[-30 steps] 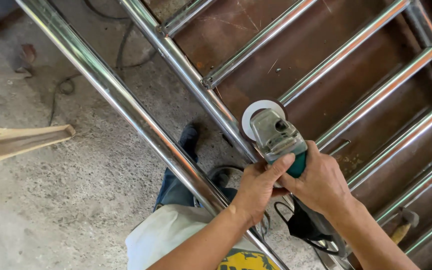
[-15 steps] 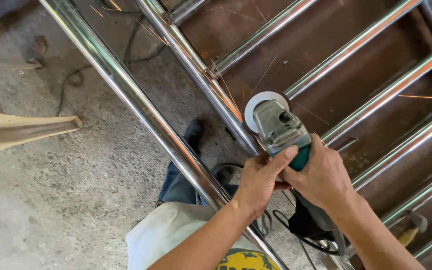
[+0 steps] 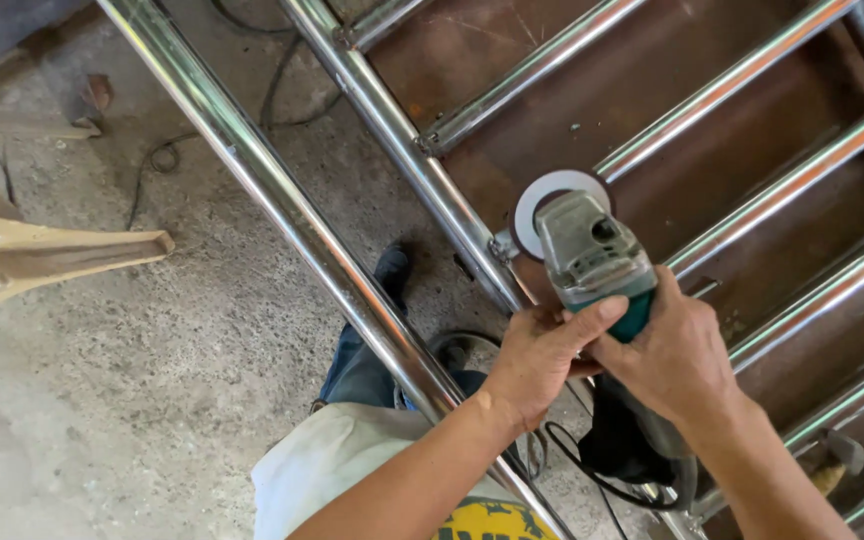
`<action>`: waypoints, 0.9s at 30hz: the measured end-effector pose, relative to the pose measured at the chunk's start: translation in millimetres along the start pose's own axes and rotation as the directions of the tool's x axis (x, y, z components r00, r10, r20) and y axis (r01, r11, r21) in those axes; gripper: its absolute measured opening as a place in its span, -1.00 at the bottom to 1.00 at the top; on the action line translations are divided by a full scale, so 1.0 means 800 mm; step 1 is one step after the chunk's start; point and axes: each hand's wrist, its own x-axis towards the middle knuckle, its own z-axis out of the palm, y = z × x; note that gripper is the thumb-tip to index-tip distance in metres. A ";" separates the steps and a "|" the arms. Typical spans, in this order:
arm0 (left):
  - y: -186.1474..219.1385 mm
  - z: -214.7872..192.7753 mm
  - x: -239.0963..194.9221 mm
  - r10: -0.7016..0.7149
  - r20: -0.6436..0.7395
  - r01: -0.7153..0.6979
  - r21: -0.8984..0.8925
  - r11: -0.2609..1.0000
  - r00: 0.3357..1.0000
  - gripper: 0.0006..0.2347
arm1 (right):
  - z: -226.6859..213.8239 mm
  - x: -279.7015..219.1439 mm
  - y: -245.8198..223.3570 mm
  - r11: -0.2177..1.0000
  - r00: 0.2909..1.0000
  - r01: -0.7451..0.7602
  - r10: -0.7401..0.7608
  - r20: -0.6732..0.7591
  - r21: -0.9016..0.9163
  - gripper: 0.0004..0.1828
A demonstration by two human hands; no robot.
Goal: Grinding down welds on a stainless steel gate using an angle grinder.
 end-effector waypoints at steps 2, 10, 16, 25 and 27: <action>-0.002 0.005 0.001 0.030 0.015 -0.030 -0.038 0.999 0.999 -0.46 | -0.014 0.004 -0.008 0.999 0.999 0.047 -0.046 -0.009 0.020 -0.29; -0.030 -0.012 0.008 0.003 -0.051 -0.007 -0.076 0.997 0.999 -0.53 | -0.006 0.008 -0.016 0.999 0.994 0.042 -0.042 0.102 0.000 -0.24; -0.030 -0.015 0.009 -0.002 -0.089 -0.005 -0.075 0.997 0.996 -0.49 | -0.008 0.004 -0.028 1.000 0.992 -0.009 0.010 0.126 -0.010 -0.25; 0.047 -0.021 0.013 0.064 -0.119 -0.053 0.091 0.994 0.991 -0.39 | -0.031 0.012 -0.115 0.993 0.992 -0.117 0.116 0.050 0.029 -0.34; 0.072 -0.028 0.021 0.113 -0.119 -0.094 0.157 0.983 0.986 -0.36 | -0.034 0.026 -0.148 0.993 0.994 -0.113 0.113 0.015 0.042 -0.36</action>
